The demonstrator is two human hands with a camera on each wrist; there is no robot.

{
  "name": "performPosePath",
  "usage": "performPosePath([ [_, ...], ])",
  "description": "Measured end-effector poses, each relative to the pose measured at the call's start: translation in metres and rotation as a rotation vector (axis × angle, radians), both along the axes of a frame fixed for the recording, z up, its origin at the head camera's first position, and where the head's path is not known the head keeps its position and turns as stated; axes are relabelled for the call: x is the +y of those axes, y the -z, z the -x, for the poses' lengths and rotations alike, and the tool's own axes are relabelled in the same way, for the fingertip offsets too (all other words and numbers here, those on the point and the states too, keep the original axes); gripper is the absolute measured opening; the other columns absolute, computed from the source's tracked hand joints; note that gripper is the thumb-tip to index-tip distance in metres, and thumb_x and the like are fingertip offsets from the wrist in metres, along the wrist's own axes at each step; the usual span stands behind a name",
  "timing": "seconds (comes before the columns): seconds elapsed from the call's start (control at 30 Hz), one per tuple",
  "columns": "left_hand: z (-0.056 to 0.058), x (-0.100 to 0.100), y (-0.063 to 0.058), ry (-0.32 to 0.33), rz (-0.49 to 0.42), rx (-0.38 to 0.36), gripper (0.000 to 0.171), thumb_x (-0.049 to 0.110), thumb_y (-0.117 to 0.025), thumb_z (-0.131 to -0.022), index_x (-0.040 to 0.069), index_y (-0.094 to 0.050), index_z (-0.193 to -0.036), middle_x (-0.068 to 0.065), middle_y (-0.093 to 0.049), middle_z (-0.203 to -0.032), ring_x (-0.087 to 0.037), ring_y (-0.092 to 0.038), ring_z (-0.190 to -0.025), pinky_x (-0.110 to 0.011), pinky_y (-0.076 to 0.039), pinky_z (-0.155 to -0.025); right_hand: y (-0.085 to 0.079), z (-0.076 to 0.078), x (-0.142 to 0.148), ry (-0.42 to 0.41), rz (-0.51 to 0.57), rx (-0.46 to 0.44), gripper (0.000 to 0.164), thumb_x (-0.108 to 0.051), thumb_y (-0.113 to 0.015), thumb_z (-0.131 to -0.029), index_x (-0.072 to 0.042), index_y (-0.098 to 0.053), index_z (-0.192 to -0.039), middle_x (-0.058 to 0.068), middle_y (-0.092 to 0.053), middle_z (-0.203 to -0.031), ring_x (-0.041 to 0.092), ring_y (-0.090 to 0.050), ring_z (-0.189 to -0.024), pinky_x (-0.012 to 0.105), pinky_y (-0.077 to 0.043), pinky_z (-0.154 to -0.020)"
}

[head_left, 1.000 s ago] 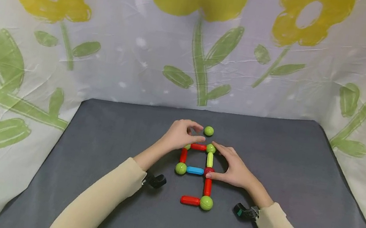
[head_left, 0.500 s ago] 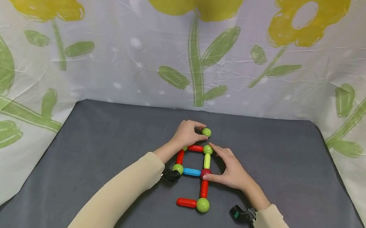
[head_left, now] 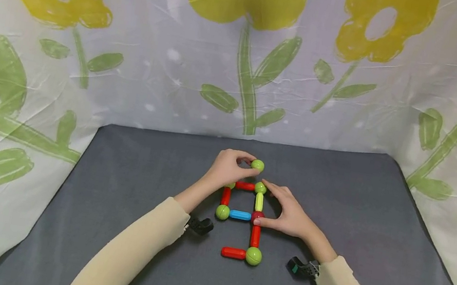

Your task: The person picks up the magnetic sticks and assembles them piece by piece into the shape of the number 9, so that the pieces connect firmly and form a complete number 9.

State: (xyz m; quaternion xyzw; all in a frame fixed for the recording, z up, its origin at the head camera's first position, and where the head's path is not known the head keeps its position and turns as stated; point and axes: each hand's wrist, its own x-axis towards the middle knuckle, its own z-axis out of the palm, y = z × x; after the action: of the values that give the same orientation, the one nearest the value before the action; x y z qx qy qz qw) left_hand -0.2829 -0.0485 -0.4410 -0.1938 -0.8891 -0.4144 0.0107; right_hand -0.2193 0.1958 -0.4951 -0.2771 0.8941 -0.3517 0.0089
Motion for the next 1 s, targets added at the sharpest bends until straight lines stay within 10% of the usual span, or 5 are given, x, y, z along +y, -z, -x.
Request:
performPosePath([
  [0.2,-0.059,-0.036,-0.008,0.060,0.001,0.060,0.034,0.034,-0.085,-0.092,0.018,-0.081,-0.121,0.004,-0.077,-0.109,-0.028,-0.064,-0.101,-0.038,-0.050,-0.081,0.000,-0.001,0.000,0.002,0.007,0.008,0.101,-0.046,-0.089,-0.083,-0.010,-0.040,-0.164,0.010,-0.055,-0.155,0.027,-0.050,-0.125,0.058,-0.047,-0.105],
  [0.5,-0.142,-0.074,0.021,0.110,0.056,0.030,0.029,0.027,-0.090,-0.087,0.021,-0.081,-0.115,0.011,-0.075,-0.105,-0.012,-0.060,-0.091,-0.032,-0.053,-0.081,-0.001,0.000,-0.002,-0.004,0.005,0.010,0.103,-0.044,-0.090,-0.082,-0.010,-0.040,-0.165,0.012,-0.058,-0.147,0.027,-0.050,-0.123,0.057,-0.046,-0.105],
  [0.83,-0.152,-0.089,0.039,0.111,0.060,-0.037,0.026,0.026,-0.089,-0.087,0.023,-0.081,-0.111,0.016,-0.072,-0.098,-0.007,-0.059,-0.087,-0.029,-0.051,-0.081,-0.009,-0.006,-0.001,-0.001,0.041,0.017,0.100,-0.040,-0.089,-0.084,-0.010,-0.038,-0.165,0.012,-0.051,-0.158,0.029,-0.054,-0.127,0.061,-0.044,-0.106],
  [1.0,-0.153,-0.091,0.040,0.126,0.044,-0.046,0.025,0.028,-0.088,-0.089,0.022,-0.081,-0.112,0.015,-0.072,-0.099,-0.007,-0.058,-0.086,-0.028,-0.051,-0.080,-0.031,-0.033,-0.012,-0.034,0.114,0.186,0.079,-0.032,-0.093,-0.083,-0.011,-0.058,-0.151,0.009,-0.061,-0.146,0.024,-0.060,-0.111,0.051,-0.051,-0.094],
])
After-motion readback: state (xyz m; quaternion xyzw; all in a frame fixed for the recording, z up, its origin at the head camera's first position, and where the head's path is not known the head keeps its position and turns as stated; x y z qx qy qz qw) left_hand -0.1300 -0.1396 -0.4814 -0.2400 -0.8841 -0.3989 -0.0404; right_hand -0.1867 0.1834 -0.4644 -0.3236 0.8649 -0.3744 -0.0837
